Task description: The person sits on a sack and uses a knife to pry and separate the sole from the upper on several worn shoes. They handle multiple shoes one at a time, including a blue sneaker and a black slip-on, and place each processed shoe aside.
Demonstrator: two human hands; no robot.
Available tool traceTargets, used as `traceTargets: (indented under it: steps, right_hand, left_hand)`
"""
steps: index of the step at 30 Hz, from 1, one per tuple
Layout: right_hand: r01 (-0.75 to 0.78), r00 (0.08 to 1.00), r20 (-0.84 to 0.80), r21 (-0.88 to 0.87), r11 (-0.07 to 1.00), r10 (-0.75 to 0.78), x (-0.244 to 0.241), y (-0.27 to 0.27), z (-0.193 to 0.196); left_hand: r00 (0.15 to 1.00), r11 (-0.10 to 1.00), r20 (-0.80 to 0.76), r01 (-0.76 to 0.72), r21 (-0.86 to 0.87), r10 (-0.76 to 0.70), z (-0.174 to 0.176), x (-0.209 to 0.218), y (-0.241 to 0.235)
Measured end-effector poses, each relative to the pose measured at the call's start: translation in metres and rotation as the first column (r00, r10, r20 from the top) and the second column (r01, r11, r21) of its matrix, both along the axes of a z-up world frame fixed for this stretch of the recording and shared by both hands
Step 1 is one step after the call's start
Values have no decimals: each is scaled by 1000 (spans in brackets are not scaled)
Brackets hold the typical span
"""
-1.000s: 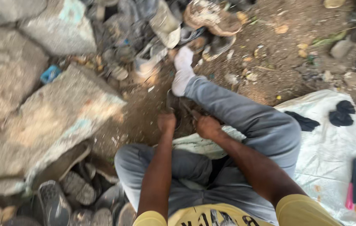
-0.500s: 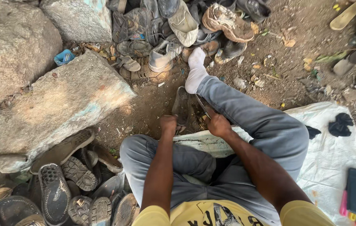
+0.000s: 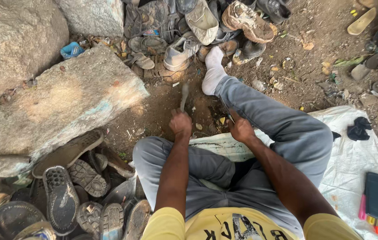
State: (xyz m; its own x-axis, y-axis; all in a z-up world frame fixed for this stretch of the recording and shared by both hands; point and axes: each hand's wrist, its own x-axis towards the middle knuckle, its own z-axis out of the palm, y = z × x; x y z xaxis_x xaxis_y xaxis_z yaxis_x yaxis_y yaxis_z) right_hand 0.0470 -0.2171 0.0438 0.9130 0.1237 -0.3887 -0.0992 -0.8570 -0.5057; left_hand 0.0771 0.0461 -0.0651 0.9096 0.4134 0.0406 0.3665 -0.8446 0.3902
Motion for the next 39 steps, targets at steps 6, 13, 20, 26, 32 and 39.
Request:
traceTargets:
  steps: [6, 13, 20, 26, 32, 39]
  right_hand:
    - [25, 992, 125, 33, 999, -29, -4, 0, -6]
    - [-26, 961, 275, 60, 998, 9, -16, 13, 23]
    - [196, 975, 99, 33, 980, -198, -54, 2, 184]
    - [41, 793, 589, 204, 978, -156, -89, -72, 316]
    - [256, 795, 447, 366, 895, -411, -78, -119, 293]
    - [290, 859, 361, 239, 927, -362, -47, -130, 229]
  left_hand:
    - [1000, 1000, 13, -17, 22, 16, 6, 2, -1]
    - [997, 999, -71, -37, 1, 37, -5, 11, 6]
    - [957, 953, -101, -282, -109, 272, -5, 8, 19]
    - [994, 998, -100, 49, -45, -53, 10, -1, -26]
    - [972, 983, -187, 119, -140, -145, -12, 12, -124]
    - [952, 876, -243, 47, -480, -184, 73, 75, -248]
